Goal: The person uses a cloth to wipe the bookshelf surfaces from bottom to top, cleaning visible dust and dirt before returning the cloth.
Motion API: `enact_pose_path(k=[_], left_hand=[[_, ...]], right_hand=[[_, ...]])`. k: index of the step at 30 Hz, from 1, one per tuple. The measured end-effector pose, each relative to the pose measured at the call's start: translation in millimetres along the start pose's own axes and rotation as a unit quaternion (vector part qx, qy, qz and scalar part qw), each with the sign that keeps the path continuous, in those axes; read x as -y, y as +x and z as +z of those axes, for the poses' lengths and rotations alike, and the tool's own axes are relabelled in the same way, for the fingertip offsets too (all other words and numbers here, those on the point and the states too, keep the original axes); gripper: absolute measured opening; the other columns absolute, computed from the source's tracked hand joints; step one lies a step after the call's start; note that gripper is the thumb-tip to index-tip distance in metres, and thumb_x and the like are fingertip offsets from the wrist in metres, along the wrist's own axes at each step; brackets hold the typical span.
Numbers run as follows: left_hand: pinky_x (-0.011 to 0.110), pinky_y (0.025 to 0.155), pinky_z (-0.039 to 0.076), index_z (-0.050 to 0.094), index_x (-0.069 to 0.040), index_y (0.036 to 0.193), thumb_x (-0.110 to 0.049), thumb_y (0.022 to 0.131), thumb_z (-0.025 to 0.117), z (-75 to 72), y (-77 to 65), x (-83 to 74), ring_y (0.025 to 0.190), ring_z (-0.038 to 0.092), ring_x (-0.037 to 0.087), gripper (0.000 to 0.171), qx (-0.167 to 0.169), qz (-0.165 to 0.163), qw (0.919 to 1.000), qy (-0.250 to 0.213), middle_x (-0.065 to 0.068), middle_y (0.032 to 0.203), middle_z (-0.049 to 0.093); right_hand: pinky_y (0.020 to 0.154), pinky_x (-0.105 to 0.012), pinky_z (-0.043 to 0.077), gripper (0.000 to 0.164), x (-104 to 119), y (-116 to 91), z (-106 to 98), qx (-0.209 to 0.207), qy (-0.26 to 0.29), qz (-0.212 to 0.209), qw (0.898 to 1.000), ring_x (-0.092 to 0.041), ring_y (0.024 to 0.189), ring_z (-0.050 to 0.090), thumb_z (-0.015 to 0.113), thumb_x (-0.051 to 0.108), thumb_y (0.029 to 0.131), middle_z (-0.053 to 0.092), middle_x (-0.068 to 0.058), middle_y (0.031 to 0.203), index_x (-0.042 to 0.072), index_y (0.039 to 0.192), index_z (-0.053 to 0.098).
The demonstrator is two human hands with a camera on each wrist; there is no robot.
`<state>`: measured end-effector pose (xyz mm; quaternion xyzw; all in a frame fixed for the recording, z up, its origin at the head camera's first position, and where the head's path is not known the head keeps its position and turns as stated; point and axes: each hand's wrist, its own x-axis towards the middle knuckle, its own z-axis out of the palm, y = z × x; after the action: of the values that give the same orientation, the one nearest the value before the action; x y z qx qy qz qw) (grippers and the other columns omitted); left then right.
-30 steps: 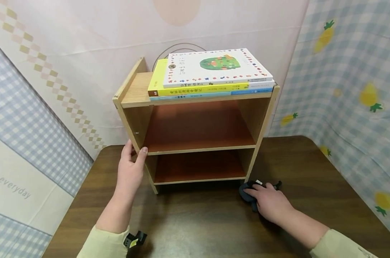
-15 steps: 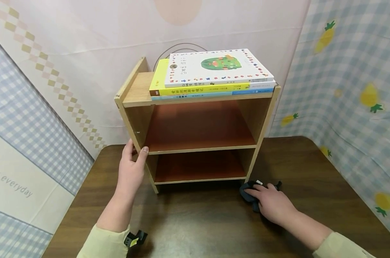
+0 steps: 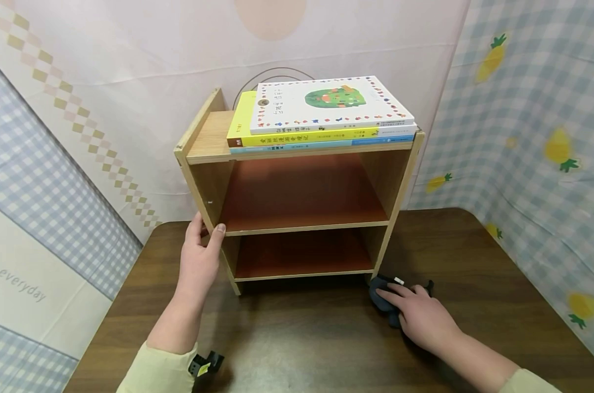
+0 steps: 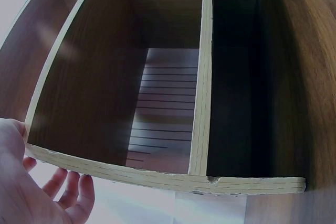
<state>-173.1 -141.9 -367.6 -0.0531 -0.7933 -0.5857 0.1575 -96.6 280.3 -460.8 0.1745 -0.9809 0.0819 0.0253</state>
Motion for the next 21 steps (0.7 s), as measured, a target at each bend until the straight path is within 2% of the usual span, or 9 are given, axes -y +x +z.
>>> enact_pose_path(k=[8, 14, 21], left_hand=[[0.039, 0.083, 0.044, 0.041, -0.036, 0.148, -0.044, 0.100, 0.056, 0.2, -0.6, -1.1, 0.114, 0.042, 0.019, 0.051, -0.002, 0.002, 1.0000, -0.001, 0.000, 0.130, 0.045], [0.039, 0.082, 0.044, 0.041, -0.035, 0.149, -0.045, 0.099, 0.056, 0.5, -0.9, -2.1, 0.114, 0.042, 0.019, 0.053, -0.002, 0.004, 1.0000, 0.001, 0.001, 0.131, 0.044], [0.039, 0.083, 0.045, 0.041, -0.033, 0.149, -0.045, 0.099, 0.056, 0.5, -2.2, -4.1, 0.115, 0.041, 0.019, 0.053, -0.005, 0.005, 1.0000, -0.003, 0.001, 0.130, 0.044]], right_hand=[[0.063, -0.036, 0.046, 0.056, -2, -10, -1, -0.020, -0.011, 0.000, 1.000, -0.038, 0.110, 0.056, 0.063, 0.002, 0.087, 0.057, -0.010, 0.138, 0.025, 0.138, 0.061], [0.070, -0.042, 0.050, 0.060, 0, -18, -2, -0.052, -0.012, -0.008, 0.999, -0.037, 0.111, 0.055, 0.064, 0.002, 0.085, 0.056, -0.010, 0.139, 0.025, 0.140, 0.059], [0.080, -0.049, 0.050, 0.062, 1, -25, -3, -0.085, -0.010, -0.024, 0.996, -0.035, 0.109, 0.055, 0.067, 0.001, 0.083, 0.055, -0.010, 0.140, 0.023, 0.140, 0.058]])
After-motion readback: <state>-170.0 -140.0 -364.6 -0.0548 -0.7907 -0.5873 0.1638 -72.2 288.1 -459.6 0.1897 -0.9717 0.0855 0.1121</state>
